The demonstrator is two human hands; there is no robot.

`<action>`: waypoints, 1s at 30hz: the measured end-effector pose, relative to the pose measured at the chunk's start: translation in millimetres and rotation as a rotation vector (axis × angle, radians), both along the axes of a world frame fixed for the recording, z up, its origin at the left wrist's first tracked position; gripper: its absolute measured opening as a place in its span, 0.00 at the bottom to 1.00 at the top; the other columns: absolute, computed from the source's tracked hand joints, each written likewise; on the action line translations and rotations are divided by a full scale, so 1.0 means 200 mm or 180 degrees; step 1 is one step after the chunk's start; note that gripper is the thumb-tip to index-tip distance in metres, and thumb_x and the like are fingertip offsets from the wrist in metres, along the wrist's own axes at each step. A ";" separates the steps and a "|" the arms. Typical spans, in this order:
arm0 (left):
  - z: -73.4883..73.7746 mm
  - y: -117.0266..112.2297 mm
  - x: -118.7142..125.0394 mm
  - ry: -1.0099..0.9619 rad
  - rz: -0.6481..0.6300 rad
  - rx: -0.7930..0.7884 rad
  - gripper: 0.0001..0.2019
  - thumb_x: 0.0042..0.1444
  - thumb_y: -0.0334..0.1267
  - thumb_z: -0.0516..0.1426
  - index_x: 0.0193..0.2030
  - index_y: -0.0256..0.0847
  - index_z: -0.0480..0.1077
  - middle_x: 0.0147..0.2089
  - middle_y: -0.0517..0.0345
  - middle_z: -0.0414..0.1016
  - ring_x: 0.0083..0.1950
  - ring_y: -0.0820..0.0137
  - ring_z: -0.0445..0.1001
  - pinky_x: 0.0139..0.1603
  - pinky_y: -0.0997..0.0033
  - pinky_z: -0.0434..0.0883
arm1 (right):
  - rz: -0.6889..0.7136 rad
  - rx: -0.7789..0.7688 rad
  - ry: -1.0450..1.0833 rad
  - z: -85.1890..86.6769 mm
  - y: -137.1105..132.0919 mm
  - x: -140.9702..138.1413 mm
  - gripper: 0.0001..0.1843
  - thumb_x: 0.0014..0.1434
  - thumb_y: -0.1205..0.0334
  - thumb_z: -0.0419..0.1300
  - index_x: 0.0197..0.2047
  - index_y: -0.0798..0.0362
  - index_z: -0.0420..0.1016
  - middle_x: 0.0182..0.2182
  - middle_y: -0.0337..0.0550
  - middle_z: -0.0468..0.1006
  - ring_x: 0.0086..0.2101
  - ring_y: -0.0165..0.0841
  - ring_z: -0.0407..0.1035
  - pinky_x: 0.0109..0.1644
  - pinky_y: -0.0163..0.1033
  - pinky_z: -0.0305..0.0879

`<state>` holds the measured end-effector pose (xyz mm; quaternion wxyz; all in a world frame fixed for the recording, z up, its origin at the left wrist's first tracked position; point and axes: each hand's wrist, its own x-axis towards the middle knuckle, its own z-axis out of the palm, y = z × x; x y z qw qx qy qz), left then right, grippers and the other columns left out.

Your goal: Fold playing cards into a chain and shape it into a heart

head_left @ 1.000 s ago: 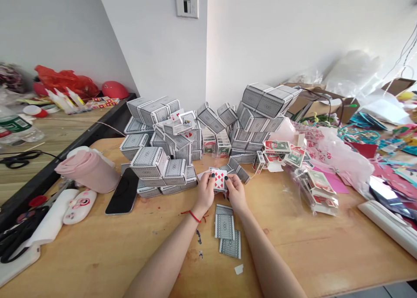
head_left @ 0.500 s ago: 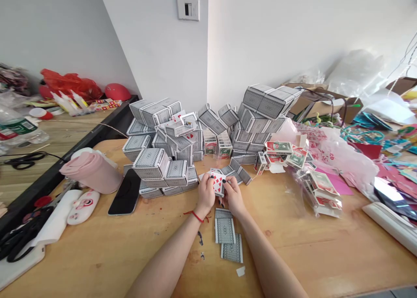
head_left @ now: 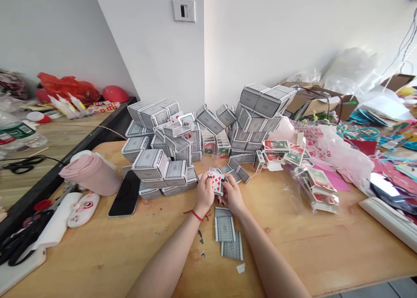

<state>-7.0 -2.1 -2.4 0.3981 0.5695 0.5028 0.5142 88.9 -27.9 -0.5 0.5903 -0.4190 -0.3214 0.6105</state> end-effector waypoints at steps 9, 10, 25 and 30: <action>0.01 0.00 0.00 -0.0217 -0.0119 -0.0054 0.09 0.52 0.32 0.45 0.33 0.39 0.65 0.30 0.59 0.68 0.28 0.74 0.65 0.31 0.75 0.63 | 0.0000 0.0120 -0.0135 -0.01 0.00 0.01 0.10 0.52 0.57 0.52 0.39 0.48 0.59 0.13 0.26 0.65 0.08 0.25 0.58 0.08 0.26 0.47; 0.02 0.00 0.00 -0.0253 -0.0141 -0.0062 0.09 0.52 0.32 0.45 0.34 0.39 0.66 0.31 0.59 0.69 0.29 0.74 0.65 0.31 0.75 0.63 | 0.0003 0.0137 -0.0146 -0.01 0.00 0.01 0.10 0.52 0.58 0.52 0.39 0.48 0.58 0.13 0.26 0.65 0.08 0.25 0.58 0.08 0.26 0.47; 0.04 -0.02 0.01 -0.1150 -0.0320 -0.0474 0.05 0.50 0.33 0.46 0.28 0.40 0.61 0.18 0.67 0.57 0.14 0.79 0.55 0.12 0.80 0.52 | 0.0259 0.0275 -0.0006 0.00 -0.01 0.01 0.06 0.53 0.59 0.53 0.34 0.49 0.59 0.12 0.30 0.69 0.10 0.30 0.63 0.08 0.30 0.57; 0.06 -0.03 0.01 -0.1283 -0.0497 -0.0541 0.09 0.53 0.42 0.49 0.27 0.39 0.60 0.16 0.69 0.57 0.13 0.80 0.55 0.13 0.80 0.53 | 0.0383 0.0279 0.0204 0.01 -0.02 0.02 0.07 0.52 0.60 0.53 0.34 0.49 0.58 0.14 0.32 0.71 0.12 0.31 0.65 0.10 0.32 0.60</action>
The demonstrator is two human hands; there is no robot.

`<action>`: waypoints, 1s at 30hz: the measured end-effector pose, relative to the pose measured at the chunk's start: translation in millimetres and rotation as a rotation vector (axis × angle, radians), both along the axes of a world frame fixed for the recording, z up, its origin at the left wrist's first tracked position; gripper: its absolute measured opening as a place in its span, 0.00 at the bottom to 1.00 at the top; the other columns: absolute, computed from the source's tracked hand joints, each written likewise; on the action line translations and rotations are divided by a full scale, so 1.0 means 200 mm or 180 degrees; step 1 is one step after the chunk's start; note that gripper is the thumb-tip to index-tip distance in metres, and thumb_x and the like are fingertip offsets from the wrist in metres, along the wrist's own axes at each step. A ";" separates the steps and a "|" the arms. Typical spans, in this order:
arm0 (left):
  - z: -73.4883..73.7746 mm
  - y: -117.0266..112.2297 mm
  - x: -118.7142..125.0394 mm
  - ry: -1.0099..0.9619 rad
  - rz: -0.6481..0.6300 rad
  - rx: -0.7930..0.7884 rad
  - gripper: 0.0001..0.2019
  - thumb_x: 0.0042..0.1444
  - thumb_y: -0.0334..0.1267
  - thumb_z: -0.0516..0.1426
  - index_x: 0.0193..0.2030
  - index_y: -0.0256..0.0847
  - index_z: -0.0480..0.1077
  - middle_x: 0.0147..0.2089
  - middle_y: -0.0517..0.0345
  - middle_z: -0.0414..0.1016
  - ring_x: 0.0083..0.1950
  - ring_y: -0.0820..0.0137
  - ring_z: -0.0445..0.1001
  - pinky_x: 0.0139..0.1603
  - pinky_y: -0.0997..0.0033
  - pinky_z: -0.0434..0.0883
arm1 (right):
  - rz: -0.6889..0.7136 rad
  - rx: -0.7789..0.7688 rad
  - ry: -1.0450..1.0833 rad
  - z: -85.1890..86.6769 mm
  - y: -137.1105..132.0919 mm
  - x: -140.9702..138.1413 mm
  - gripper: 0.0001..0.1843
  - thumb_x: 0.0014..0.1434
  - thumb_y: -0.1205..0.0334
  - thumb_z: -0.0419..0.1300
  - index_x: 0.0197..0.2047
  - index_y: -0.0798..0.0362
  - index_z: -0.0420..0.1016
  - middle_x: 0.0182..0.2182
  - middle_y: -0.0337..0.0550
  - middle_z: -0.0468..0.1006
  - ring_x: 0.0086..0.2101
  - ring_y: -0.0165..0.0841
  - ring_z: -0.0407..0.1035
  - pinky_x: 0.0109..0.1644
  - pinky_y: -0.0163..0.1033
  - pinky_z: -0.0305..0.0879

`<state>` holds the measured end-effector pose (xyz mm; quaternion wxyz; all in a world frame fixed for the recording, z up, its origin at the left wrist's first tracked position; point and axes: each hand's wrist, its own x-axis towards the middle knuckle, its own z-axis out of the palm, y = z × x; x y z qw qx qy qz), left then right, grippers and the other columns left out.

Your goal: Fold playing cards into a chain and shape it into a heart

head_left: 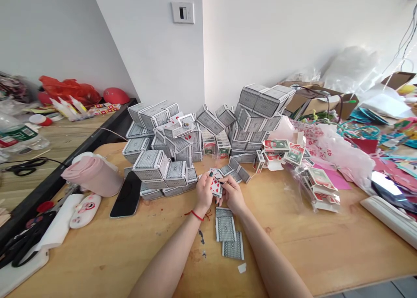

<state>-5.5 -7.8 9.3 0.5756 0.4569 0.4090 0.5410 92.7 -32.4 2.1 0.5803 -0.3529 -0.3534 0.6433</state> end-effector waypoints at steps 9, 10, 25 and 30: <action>-0.02 0.03 -0.02 0.0794 0.0444 0.0552 0.07 0.50 0.39 0.54 0.29 0.38 0.68 0.26 0.60 0.69 0.27 0.75 0.67 0.27 0.77 0.64 | 0.0095 -0.0300 0.0094 0.01 0.01 0.02 0.13 0.53 0.51 0.53 0.36 0.50 0.57 0.17 0.33 0.72 0.13 0.32 0.68 0.12 0.34 0.64; -0.02 0.02 -0.03 0.0897 0.0508 0.0688 0.06 0.50 0.38 0.54 0.30 0.38 0.69 0.29 0.58 0.70 0.31 0.73 0.69 0.31 0.75 0.66 | 0.0136 -0.0319 0.0076 0.01 0.01 0.02 0.13 0.53 0.51 0.54 0.36 0.50 0.57 0.17 0.33 0.72 0.13 0.32 0.68 0.12 0.34 0.65; -0.01 0.02 -0.03 0.1074 0.0267 0.0747 0.13 0.51 0.39 0.54 0.43 0.39 0.68 0.43 0.52 0.73 0.44 0.67 0.71 0.44 0.69 0.66 | 0.0204 -0.0243 -0.0187 -0.02 0.01 0.04 0.17 0.51 0.48 0.58 0.32 0.50 0.56 0.22 0.34 0.73 0.20 0.30 0.71 0.20 0.36 0.69; 0.00 0.02 -0.02 0.1211 0.0264 0.0693 0.09 0.51 0.40 0.53 0.35 0.38 0.68 0.35 0.56 0.73 0.37 0.70 0.70 0.38 0.73 0.65 | 0.0055 -0.0203 -0.0123 -0.01 0.02 0.04 0.17 0.48 0.50 0.61 0.29 0.50 0.58 0.24 0.33 0.70 0.24 0.29 0.69 0.27 0.38 0.70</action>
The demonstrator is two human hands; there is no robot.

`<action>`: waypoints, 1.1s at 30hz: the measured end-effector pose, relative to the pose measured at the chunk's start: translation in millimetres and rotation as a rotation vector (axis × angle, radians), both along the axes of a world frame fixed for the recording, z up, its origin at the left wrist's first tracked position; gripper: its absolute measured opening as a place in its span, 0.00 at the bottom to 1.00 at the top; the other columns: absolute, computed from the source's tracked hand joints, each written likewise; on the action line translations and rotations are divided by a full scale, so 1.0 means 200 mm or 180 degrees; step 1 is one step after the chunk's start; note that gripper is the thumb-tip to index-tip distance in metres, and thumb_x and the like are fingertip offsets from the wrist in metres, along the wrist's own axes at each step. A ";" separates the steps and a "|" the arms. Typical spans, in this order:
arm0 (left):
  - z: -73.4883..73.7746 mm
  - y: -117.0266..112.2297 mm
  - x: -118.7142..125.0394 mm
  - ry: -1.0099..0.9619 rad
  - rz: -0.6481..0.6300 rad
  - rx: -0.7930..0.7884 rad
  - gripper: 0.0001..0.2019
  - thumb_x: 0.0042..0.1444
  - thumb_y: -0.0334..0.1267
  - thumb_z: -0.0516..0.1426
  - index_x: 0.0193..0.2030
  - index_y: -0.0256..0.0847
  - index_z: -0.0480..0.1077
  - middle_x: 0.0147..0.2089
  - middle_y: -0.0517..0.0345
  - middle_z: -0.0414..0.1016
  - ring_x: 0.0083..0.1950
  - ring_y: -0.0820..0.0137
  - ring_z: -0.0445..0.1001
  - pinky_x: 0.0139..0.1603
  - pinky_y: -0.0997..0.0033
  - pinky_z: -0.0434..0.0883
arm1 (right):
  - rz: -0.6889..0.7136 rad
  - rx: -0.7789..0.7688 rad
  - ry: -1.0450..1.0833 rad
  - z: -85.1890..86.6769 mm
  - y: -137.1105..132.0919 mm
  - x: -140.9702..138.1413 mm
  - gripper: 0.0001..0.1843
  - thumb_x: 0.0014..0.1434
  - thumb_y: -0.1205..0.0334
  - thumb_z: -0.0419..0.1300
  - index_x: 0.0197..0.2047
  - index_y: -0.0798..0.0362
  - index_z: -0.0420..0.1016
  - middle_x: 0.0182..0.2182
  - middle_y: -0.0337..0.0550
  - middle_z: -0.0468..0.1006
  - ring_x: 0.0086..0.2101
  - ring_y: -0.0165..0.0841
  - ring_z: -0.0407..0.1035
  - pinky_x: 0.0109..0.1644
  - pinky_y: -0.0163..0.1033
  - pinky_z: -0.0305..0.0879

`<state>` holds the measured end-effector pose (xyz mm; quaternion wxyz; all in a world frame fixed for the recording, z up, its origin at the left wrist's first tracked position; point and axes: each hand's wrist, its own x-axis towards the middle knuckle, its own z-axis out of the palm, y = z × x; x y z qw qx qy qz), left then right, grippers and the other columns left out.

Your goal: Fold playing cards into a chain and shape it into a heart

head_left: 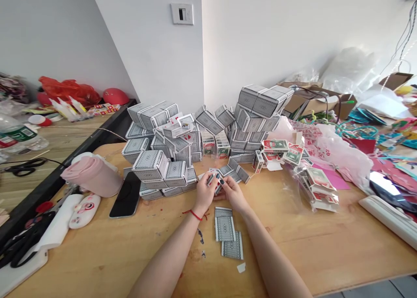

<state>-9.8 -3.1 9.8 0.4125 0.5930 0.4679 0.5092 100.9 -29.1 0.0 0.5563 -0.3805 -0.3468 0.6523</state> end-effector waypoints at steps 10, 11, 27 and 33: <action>-0.01 0.02 0.00 0.0105 -0.0240 0.0091 0.11 0.51 0.39 0.52 0.21 0.39 0.61 0.21 0.63 0.61 0.26 0.73 0.60 0.28 0.76 0.58 | 0.0006 -0.0042 0.0042 0.00 0.01 0.03 0.16 0.44 0.53 0.65 0.26 0.54 0.65 0.22 0.36 0.72 0.24 0.28 0.68 0.32 0.38 0.69; -0.02 0.02 0.00 0.0100 -0.0273 0.0097 0.11 0.51 0.38 0.52 0.21 0.39 0.61 0.21 0.63 0.61 0.26 0.74 0.60 0.28 0.76 0.58 | -0.0005 -0.0059 0.0047 0.00 0.01 0.03 0.16 0.43 0.53 0.65 0.26 0.55 0.65 0.22 0.36 0.72 0.24 0.28 0.68 0.32 0.38 0.69; -0.05 0.04 0.00 -0.0337 -0.0311 -0.0301 0.12 0.50 0.42 0.53 0.22 0.37 0.65 0.21 0.62 0.63 0.23 0.75 0.58 0.25 0.76 0.57 | -0.0168 0.0007 0.0121 -0.02 0.01 0.01 0.14 0.42 0.57 0.67 0.24 0.54 0.66 0.21 0.36 0.73 0.22 0.28 0.69 0.28 0.37 0.70; -0.05 0.03 0.01 -0.0187 -0.0135 -0.0149 0.15 0.54 0.44 0.50 0.23 0.37 0.68 0.23 0.59 0.67 0.26 0.73 0.63 0.27 0.74 0.60 | -0.0134 -0.0061 0.0039 0.00 0.01 0.01 0.13 0.41 0.56 0.66 0.25 0.54 0.67 0.21 0.37 0.72 0.22 0.29 0.67 0.27 0.37 0.69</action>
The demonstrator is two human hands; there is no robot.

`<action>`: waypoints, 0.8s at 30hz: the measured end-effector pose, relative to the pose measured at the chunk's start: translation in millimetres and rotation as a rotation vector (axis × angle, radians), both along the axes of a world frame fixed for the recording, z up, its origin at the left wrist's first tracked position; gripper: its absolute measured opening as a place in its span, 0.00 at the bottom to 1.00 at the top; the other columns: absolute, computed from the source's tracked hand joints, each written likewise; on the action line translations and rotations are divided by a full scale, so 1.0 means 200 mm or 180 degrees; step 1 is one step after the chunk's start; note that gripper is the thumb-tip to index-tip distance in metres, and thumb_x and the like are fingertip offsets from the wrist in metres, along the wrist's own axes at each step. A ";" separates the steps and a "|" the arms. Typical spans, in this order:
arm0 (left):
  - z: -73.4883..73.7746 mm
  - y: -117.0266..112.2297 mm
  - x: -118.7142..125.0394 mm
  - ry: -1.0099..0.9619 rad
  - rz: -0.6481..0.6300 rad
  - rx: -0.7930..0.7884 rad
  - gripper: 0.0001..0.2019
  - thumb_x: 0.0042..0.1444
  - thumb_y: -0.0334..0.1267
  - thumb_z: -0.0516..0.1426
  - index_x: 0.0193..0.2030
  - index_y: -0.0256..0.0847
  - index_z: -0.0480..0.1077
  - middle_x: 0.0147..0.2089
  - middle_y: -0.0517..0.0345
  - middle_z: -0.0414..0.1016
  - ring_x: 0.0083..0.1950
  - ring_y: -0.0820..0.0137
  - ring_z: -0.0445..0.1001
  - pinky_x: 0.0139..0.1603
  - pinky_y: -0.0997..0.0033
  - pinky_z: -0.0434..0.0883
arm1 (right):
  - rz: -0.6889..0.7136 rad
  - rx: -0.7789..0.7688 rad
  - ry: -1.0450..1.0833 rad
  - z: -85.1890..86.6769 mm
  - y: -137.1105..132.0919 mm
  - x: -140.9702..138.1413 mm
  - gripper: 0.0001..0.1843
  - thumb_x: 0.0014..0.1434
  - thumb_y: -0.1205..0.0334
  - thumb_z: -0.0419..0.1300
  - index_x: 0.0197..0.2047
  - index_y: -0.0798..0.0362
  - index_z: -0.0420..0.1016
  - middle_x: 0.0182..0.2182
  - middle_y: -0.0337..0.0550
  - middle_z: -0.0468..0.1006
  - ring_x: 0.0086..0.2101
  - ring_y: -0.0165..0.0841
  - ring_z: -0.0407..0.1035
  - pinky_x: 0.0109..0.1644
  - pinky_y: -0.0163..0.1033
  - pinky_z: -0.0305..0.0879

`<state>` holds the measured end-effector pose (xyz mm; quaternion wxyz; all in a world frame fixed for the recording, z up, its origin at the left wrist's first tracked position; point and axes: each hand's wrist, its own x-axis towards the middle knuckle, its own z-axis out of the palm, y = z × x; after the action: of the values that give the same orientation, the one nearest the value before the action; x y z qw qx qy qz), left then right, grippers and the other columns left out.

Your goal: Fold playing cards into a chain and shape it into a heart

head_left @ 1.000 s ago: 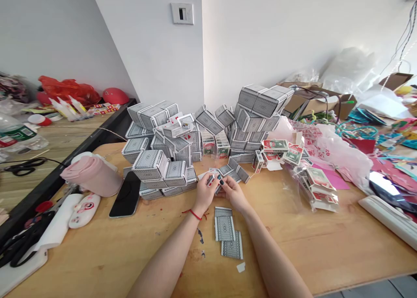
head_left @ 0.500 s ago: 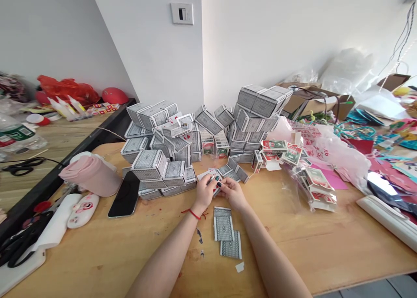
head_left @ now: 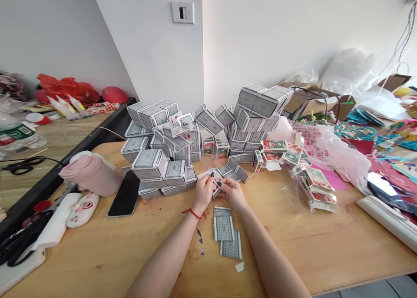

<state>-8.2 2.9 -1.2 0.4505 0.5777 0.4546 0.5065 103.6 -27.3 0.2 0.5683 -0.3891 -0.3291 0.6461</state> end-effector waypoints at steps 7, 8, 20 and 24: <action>0.02 -0.02 -0.01 0.0296 -0.0253 0.0319 0.13 0.54 0.43 0.51 0.29 0.39 0.72 0.28 0.55 0.73 0.32 0.68 0.68 0.34 0.71 0.63 | -0.0096 0.0063 -0.0354 -0.01 0.00 -0.01 0.14 0.43 0.52 0.64 0.25 0.53 0.67 0.18 0.33 0.68 0.19 0.25 0.61 0.22 0.32 0.62; 0.02 -0.02 -0.01 0.0304 -0.0258 0.0312 0.13 0.53 0.43 0.51 0.28 0.39 0.72 0.28 0.55 0.72 0.32 0.68 0.68 0.34 0.71 0.63 | -0.0136 0.0110 -0.0378 -0.01 0.00 -0.02 0.14 0.43 0.53 0.64 0.25 0.53 0.67 0.18 0.33 0.67 0.19 0.25 0.60 0.22 0.31 0.61; 0.02 -0.02 0.02 0.0246 -0.0198 0.0041 0.07 0.48 0.40 0.55 0.29 0.38 0.70 0.30 0.57 0.73 0.35 0.68 0.69 0.37 0.70 0.64 | -0.0571 0.0440 -0.0841 -0.06 0.03 -0.02 0.06 0.45 0.60 0.60 0.26 0.52 0.66 0.20 0.34 0.68 0.22 0.28 0.61 0.27 0.32 0.58; 0.01 -0.02 0.01 0.0371 0.0119 0.0136 0.05 0.47 0.36 0.55 0.24 0.38 0.68 0.26 0.59 0.71 0.31 0.70 0.68 0.33 0.72 0.62 | -0.0228 0.0446 -0.0719 -0.07 0.03 -0.01 0.06 0.45 0.61 0.60 0.27 0.52 0.65 0.21 0.34 0.68 0.23 0.27 0.61 0.27 0.32 0.58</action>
<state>-6.5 -1.3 1.7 0.4013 0.6072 0.4799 0.4899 100.9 -21.8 -13.9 0.5761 -0.4302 -0.4212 0.5529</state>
